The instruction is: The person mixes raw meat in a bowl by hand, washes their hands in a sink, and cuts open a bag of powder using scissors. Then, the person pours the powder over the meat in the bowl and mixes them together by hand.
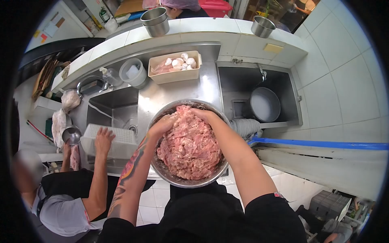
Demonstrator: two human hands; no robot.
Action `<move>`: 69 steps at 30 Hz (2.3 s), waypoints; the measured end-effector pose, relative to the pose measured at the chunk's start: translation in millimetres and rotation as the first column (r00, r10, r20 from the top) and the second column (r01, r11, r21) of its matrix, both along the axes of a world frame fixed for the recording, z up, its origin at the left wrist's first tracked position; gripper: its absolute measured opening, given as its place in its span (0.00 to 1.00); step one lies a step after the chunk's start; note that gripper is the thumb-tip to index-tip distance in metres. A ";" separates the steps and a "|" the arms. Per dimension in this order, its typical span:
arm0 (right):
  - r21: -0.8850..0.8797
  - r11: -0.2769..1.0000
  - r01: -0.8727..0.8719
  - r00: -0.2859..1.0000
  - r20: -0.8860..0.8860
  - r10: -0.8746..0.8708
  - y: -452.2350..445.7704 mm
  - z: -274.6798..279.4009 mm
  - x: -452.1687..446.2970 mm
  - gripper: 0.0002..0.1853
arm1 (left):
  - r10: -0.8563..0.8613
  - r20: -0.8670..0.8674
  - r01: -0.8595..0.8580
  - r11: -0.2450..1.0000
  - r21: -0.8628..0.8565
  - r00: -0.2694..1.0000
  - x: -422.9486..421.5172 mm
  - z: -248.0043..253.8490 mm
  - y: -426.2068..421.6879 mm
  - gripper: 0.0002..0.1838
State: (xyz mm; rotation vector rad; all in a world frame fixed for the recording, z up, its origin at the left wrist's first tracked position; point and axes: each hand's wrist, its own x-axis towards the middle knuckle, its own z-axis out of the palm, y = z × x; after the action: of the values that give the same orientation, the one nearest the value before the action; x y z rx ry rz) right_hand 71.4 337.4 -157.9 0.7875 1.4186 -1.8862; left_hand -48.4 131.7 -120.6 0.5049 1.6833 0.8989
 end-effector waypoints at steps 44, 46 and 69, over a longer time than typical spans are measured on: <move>0.956 -0.113 0.269 0.873 -0.192 0.449 -127.0 62.9 154.1 0.30 | -0.129 -0.923 0.243 0.969 -0.040 0.362 163.8 83.5 -88.0 0.50; 0.951 -0.100 0.291 0.858 -0.213 0.466 -119.1 62.4 150.3 0.28 | -0.394 -0.875 0.244 0.911 -0.333 0.281 185.6 112.1 -77.9 0.52; 0.913 0.385 0.137 0.816 -0.324 0.478 -112.1 102.2 207.5 0.33 | 0.333 -0.743 -0.237 0.942 0.237 0.581 146.9 67.0 -52.9 0.17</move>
State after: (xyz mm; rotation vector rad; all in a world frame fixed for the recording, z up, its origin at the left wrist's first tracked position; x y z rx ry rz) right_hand 278.9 225.3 -55.7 0.4582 2.9172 -0.9905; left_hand 98.4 78.8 -53.6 0.7897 2.5861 1.0992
